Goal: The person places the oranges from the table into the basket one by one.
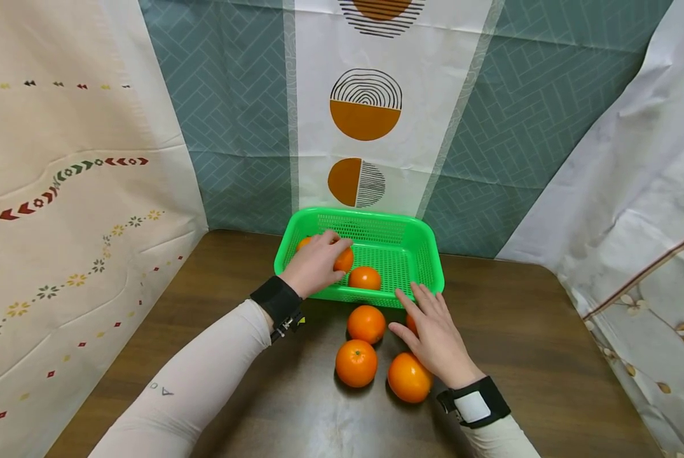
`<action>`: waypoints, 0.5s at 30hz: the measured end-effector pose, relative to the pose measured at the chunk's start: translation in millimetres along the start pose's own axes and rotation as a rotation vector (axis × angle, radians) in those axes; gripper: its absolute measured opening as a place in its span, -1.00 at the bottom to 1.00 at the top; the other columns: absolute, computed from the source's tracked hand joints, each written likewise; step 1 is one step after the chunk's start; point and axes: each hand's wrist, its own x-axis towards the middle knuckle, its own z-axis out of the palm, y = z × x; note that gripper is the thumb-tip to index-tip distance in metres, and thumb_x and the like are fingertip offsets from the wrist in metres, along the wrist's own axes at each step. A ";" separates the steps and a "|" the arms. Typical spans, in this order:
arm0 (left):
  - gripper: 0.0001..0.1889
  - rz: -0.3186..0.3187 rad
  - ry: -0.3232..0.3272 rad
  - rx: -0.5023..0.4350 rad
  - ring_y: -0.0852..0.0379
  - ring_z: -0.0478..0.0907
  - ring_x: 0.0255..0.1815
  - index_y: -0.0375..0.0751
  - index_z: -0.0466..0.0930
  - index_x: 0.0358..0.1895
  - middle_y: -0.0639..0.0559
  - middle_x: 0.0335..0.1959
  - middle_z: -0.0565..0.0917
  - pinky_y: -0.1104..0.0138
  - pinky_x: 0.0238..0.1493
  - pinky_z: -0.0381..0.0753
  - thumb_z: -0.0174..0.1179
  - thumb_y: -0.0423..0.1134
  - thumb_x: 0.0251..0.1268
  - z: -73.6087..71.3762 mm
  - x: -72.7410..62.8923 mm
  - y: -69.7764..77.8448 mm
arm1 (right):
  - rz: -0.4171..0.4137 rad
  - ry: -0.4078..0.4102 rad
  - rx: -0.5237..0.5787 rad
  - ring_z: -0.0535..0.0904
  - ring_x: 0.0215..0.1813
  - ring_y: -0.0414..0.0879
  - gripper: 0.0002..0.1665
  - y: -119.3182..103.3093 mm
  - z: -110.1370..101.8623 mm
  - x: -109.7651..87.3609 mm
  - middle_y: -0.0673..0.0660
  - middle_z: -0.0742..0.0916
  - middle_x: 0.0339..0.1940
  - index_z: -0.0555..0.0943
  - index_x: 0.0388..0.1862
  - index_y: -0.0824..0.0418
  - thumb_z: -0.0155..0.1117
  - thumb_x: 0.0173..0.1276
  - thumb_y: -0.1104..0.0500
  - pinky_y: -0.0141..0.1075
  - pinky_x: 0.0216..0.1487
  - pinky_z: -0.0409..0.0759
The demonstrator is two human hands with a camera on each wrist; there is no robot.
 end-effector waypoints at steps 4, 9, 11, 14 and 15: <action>-0.34 -0.005 -0.042 -0.003 -0.25 0.60 0.20 -0.22 0.57 0.52 -0.29 0.32 0.58 0.00 0.21 0.67 0.56 -0.18 0.41 3.5 3.7 -1.5 | -0.009 0.012 0.001 0.21 0.73 0.38 -0.14 -0.9 0.2 -0.2 0.41 0.40 0.70 0.46 0.68 0.21 0.50 0.55 -0.09 0.39 0.70 0.01; -0.33 -0.008 -0.073 0.001 -0.24 0.61 0.21 -0.22 0.56 0.53 -0.28 0.33 0.59 0.01 0.22 0.67 0.56 -0.16 0.42 6.3 7.5 -3.6 | 0.012 -0.017 0.008 0.16 0.76 0.34 -0.13 -1.2 -0.3 -0.2 0.39 0.37 0.73 0.44 0.71 0.19 0.47 0.57 -0.11 0.34 0.73 -0.05; -0.33 -0.007 -0.081 0.000 -0.24 0.62 0.20 -0.22 0.56 0.53 -0.29 0.32 0.60 0.01 0.22 0.68 0.55 -0.16 0.43 6.8 8.7 -3.9 | 0.019 -0.029 0.009 0.14 0.77 0.32 -0.13 -0.9 -0.2 0.1 0.37 0.35 0.74 0.43 0.72 0.17 0.46 0.58 -0.12 0.33 0.74 -0.08; -0.33 -0.009 -0.099 -0.001 -0.24 0.63 0.20 -0.23 0.55 0.53 -0.30 0.33 0.61 0.01 0.22 0.69 0.55 -0.18 0.43 7.6 10.5 -3.5 | 0.024 -0.038 0.004 0.12 0.78 0.30 -0.12 -0.2 -0.1 0.3 0.36 0.33 0.75 0.42 0.72 0.17 0.45 0.58 -0.13 0.32 0.75 -0.09; -0.32 -0.011 -0.109 -0.002 -0.24 0.64 0.20 -0.23 0.55 0.54 -0.31 0.34 0.61 0.01 0.23 0.69 0.54 -0.18 0.43 7.9 11.0 -3.2 | 0.025 -0.040 0.003 0.12 0.79 0.30 -0.12 0.1 -0.1 0.3 0.36 0.33 0.75 0.42 0.72 0.17 0.45 0.58 -0.13 0.32 0.75 -0.09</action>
